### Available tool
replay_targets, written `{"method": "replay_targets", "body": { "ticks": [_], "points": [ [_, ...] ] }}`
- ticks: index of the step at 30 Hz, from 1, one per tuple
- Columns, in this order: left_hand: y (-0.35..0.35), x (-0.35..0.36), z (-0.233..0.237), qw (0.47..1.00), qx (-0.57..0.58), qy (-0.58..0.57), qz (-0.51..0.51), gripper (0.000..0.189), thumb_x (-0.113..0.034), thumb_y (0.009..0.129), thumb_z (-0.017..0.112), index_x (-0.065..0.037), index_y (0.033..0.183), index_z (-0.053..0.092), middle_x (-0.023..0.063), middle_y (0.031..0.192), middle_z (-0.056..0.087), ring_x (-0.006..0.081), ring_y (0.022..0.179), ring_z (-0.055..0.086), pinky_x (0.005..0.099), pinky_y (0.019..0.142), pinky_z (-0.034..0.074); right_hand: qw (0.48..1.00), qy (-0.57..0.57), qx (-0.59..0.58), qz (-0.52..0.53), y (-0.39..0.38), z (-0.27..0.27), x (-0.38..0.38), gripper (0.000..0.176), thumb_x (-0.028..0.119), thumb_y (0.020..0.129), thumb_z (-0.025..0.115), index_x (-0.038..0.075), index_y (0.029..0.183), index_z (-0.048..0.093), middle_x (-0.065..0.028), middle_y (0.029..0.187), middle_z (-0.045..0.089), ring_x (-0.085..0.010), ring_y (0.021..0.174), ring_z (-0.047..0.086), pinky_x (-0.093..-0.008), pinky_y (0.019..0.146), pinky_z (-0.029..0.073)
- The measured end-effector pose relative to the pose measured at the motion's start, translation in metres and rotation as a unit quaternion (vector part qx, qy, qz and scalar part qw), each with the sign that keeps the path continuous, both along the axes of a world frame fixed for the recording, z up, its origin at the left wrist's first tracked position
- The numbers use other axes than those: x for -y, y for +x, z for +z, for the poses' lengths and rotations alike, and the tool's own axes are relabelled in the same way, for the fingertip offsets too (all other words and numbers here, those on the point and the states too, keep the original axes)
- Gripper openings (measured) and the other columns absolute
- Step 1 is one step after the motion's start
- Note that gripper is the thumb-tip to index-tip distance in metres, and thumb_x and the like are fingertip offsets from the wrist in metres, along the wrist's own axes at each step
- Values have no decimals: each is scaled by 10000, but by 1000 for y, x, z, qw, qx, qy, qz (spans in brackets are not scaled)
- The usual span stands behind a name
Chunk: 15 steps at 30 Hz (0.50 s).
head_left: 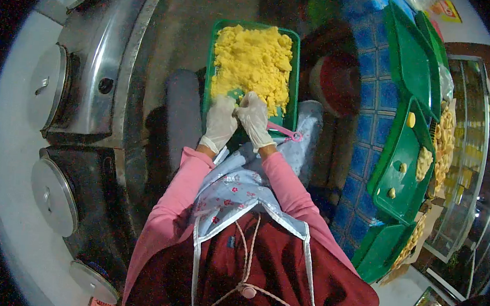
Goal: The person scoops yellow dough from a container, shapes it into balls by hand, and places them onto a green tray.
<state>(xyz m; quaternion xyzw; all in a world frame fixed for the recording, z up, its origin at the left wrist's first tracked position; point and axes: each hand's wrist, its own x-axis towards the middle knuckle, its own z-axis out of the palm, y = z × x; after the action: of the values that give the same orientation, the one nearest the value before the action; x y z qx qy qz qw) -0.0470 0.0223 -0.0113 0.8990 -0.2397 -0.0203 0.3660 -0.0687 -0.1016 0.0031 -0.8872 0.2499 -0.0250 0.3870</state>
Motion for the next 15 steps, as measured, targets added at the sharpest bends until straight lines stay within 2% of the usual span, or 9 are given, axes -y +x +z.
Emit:
{"method": "replay_targets", "body": {
  "ticks": [2, 5, 8, 9, 11, 12, 13, 15],
  "points": [
    [-5, 1, -1, 1000, 5, -4, 21, 251, -12, 719, 595, -50, 967, 579, 198, 925, 531, 425, 808, 584, 520, 672, 470, 1000, -8, -26, 7, 1, 0, -1, 345, 217, 618, 842, 35, 768, 590, -165, 697, 637, -358, 691, 628, -442, 613, 474],
    [-4, 1, -3, 998, 55, -33, 3, 256, -22, 705, 608, -47, 958, 581, 201, 942, 536, 426, 824, 592, 514, 675, 478, 998, -42, -34, 27, -1, 0, -1, 299, 244, 701, 805, 67, 807, 588, -170, 728, 656, -380, 737, 656, -463, 647, 497],
    [-5, -3, 22, 999, -1, -41, 19, 266, -73, 723, 655, -44, 978, 584, 202, 963, 549, 425, 841, 600, 505, 690, 491, 997, 28, -73, -4, -1, 19, 1, 300, 260, 726, 792, 60, 831, 596, -178, 733, 653, -390, 758, 653, -468, 674, 500],
    [-3, -3, 34, 997, -3, -54, 58, 295, -87, 731, 674, -37, 1012, 598, 198, 972, 560, 416, 858, 603, 495, 705, 497, 988, 144, -42, -43, -7, 14, 3, 286, 239, 733, 783, 54, 852, 601, -181, 810, 668, -375, 821, 653, -461, 713, 501],
    [-2, -4, 50, 988, -11, -80, 135, 356, -115, 748, 711, -22, 1081, 625, 191, 990, 581, 399, 894, 610, 474, 736, 509, 995, 65, 64, 37, -11, 8, 1, 247, 199, 741, 768, 54, 867, 614, -175, 870, 675, -363, 854, 647, -457, 736, 502],
    [3, -8, 49, 988, -18, -64, 140, 364, -180, 765, 737, -24, 1075, 625, 175, 987, 582, 376, 919, 610, 453, 757, 514, 990, 26, 116, 74, -14, 7, 0, 228, 178, 744, 760, 53, 875, 621, -172, 901, 679, -357, 871, 644, -455, 748, 502],
    [7, -7, 50, 986, -20, -66, 151, 366, -181, 770, 734, -23, 1081, 625, 178, 990, 580, 374, 928, 608, 449, 763, 512, 973, -73, 146, 165, -12, 9, -1, 226, 96, 744, 719, 63, 952, 638, -159, 977, 658, -369, 955, 607, -453, 808, 495],
    [14, -3, 51, 985, -7, -77, 156, 370, -179, 777, 729, -19, 1094, 623, 182, 992, 577, 374, 928, 604, 446, 766, 508, 949, -144, 151, 236, -11, -1, -2, 299, 69, 728, 702, 65, 1018, 631, -155, 977, 637, -385, 974, 583, -458, 838, 486]
  ]
}}
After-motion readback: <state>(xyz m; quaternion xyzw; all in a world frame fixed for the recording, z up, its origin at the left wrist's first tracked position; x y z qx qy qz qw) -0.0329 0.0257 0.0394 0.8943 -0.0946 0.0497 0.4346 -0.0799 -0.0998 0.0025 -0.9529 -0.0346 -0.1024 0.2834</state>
